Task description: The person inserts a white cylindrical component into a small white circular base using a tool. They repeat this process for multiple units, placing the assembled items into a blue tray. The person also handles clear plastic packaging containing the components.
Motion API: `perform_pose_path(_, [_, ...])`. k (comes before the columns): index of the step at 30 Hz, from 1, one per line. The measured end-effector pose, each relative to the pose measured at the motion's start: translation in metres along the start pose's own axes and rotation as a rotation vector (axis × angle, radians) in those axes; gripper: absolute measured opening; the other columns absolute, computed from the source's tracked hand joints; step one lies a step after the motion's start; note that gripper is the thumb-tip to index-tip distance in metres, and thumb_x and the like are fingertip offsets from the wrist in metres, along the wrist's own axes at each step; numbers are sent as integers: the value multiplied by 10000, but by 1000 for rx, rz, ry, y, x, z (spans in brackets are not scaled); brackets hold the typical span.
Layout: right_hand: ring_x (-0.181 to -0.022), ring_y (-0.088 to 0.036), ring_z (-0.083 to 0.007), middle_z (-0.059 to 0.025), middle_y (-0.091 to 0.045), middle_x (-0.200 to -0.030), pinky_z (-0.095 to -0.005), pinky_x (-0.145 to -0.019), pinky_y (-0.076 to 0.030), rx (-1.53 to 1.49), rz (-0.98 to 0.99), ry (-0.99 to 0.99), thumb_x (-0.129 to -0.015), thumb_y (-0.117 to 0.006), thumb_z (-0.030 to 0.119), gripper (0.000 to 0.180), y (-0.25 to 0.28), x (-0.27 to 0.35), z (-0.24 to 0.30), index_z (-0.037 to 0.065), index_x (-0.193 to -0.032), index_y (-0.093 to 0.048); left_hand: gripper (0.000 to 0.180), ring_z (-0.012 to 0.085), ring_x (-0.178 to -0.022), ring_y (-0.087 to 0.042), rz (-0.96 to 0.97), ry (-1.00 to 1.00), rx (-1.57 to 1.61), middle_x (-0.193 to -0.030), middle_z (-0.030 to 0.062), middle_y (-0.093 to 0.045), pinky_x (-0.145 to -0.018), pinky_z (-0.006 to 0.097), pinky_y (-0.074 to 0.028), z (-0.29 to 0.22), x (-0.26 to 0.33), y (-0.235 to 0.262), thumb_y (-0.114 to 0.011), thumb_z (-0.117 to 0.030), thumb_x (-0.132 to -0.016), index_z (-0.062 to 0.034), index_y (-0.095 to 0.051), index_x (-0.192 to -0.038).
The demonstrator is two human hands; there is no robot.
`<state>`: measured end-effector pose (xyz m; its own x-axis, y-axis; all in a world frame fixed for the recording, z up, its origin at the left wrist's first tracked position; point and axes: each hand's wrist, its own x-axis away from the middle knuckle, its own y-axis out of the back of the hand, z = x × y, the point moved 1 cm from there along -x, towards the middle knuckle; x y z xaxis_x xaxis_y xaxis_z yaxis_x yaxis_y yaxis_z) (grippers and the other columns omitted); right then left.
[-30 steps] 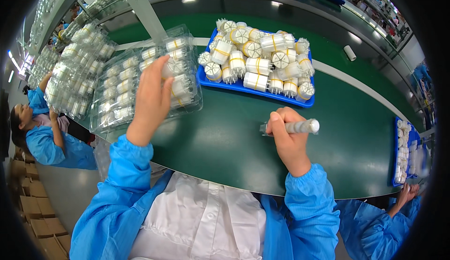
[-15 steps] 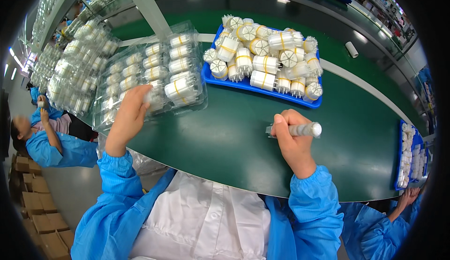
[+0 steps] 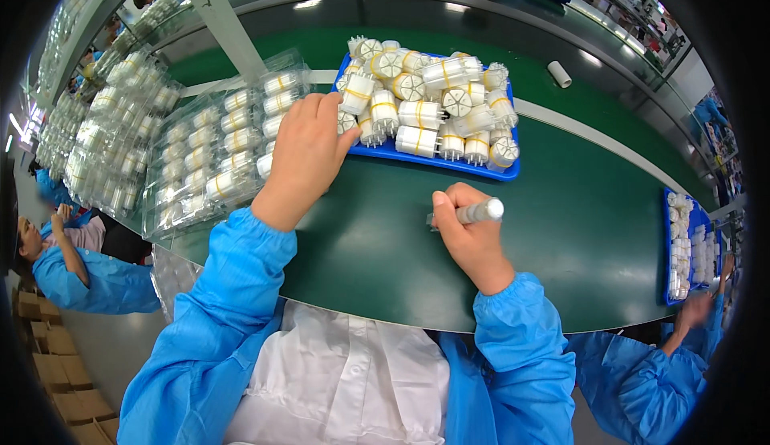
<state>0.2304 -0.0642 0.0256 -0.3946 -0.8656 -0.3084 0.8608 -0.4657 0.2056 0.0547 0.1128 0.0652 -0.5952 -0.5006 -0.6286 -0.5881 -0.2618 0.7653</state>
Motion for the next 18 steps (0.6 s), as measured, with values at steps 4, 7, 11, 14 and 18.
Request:
perform_pose_path(4, [-564,-520,-91,-27,-570,-620,-278,-509,-412,8,6,4,-968,-646,118,346,1,-2,0,30,-654,-532,484,386,-871,-613,211,173,-85,-998,190,-584,-745,468,-510,10,-1,-27,-831,-188,-763,17,-560,-1109])
perform_pose_path(7, [-560,-519,-88,-27,-568,-611,-278,-504,-409,36,24,37,-968,-647,120,349,0,-1,2,31,-653,-527,480,405,-878,-616,175,162,-40,-1042,196,-581,-727,469,-516,9,1,-28,-824,-161,-759,9,-555,-1119])
perform_pose_path(11, [-555,-511,-83,-24,-567,-607,-272,-504,-411,34,4,49,-969,-645,117,347,4,-1,1,34,-653,-528,440,398,-929,-619,37,127,114,-1071,183,-578,-766,448,-522,1,-1,-3,-789,-85,-763,-7,-576,-1140])
perform_pose_path(14, [-568,-512,-80,-21,-578,-629,-266,-515,-421,-47,-48,21,-975,-635,113,329,6,-3,2,37,-669,-539,417,375,-981,-617,34,48,308,-1094,168,-583,-824,437,-521,-24,11,25,-773,-54,-757,-15,-601,-1134])
perform_pose_path(18, [-608,-526,-78,-18,-592,-675,-259,-548,-442,-169,-80,-36,-989,-615,118,300,11,-2,6,40,-705,-562,408,344,-1044,-604,305,-82,568,-1111,148,-624,-888,410,-511,-44,44,-5,-801,-69,-740,-31,-631,-1108])
